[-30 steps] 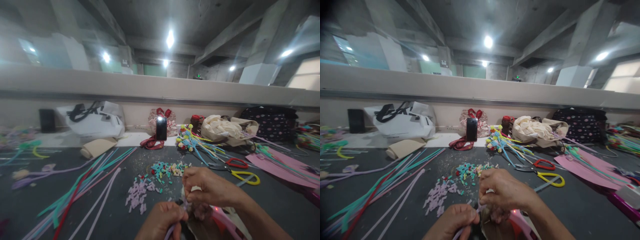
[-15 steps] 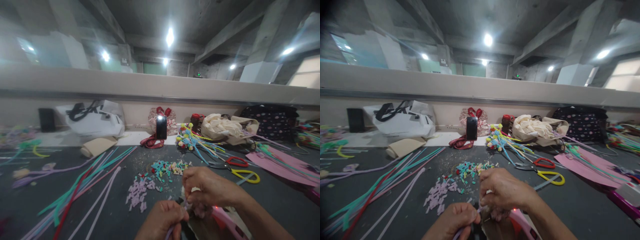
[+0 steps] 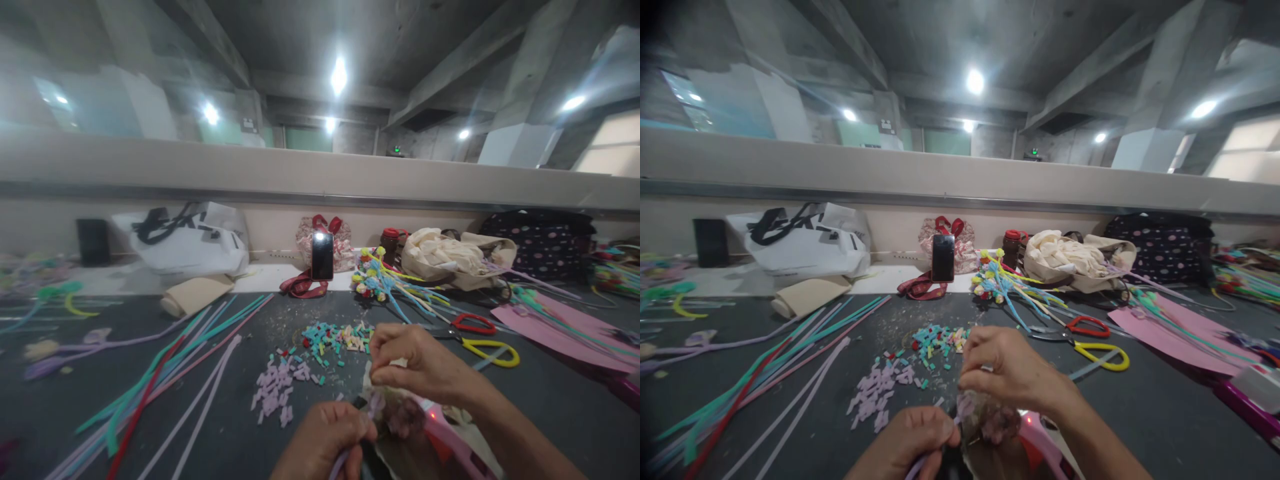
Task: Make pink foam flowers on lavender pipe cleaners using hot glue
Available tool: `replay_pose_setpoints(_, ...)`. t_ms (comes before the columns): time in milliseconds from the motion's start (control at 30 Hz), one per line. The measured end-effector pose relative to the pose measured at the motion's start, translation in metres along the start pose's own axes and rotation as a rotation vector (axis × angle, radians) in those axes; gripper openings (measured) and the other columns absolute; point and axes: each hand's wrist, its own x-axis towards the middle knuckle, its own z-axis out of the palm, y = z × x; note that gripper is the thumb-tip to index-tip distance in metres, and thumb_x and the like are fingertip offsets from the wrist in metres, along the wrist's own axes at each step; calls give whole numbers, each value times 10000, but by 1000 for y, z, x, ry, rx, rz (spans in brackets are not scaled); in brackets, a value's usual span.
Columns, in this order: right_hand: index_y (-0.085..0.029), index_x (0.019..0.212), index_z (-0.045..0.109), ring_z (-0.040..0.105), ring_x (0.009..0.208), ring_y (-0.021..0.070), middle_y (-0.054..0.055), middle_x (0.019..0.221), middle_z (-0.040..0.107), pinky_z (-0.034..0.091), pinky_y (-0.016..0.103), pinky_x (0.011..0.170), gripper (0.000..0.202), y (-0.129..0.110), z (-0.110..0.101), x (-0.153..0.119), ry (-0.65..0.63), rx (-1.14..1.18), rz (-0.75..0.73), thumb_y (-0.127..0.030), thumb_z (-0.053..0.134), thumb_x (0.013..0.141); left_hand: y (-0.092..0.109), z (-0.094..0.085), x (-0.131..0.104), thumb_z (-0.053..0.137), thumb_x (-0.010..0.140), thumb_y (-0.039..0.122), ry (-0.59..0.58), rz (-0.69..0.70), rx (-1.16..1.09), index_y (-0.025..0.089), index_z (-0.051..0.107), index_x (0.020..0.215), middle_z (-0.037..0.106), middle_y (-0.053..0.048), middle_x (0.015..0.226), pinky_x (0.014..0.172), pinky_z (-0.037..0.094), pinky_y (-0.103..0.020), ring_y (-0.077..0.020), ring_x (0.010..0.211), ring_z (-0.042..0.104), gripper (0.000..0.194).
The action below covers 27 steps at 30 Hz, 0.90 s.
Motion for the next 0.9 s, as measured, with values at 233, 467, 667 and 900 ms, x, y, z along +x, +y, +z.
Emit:
replay_pose_setpoints(233, -145, 658, 587, 500, 543, 116, 1, 607, 546, 373, 224, 506, 298, 19, 13, -8, 250, 404, 306, -368, 457, 808, 2, -4, -3, 611, 524, 516, 5, 133, -137, 151, 546, 621, 386, 84, 248, 310, 89, -176, -31, 218, 239, 383)
replay_pose_setpoints(467, -212, 1029, 582, 529, 820, 178, 37, 992, 579, 416, 283, 704, 503, 17, 33, -11, 2, 579, 173, -351, 707, 563, 4, 2, -13, 604, 577, 423, -27, 221, -174, 134, 570, 557, 362, 76, 285, 353, 129, -180, -25, 289, 250, 292)
replay_pose_setpoints(667, -197, 978, 618, 521, 905, 186, 35, 981, 578, 387, 300, 785, 423, 11, 31, -9, -42, 506, -36, -360, 703, 597, 1, -4, -3, 578, 565, 432, -154, 129, -128, 138, 553, 495, 355, 53, 244, 352, 90, -199, -39, 269, 229, 303)
replay_pose_setpoints(900, -193, 905, 651, 550, 863, 172, 36, 935, 616, 407, 303, 774, 305, 16, 38, -11, -61, 525, -29, -317, 694, 630, 10, 4, -20, 569, 563, 332, 4, 182, -65, 138, 584, 470, 402, 44, 349, 401, 221, -193, -53, 355, 289, 216)
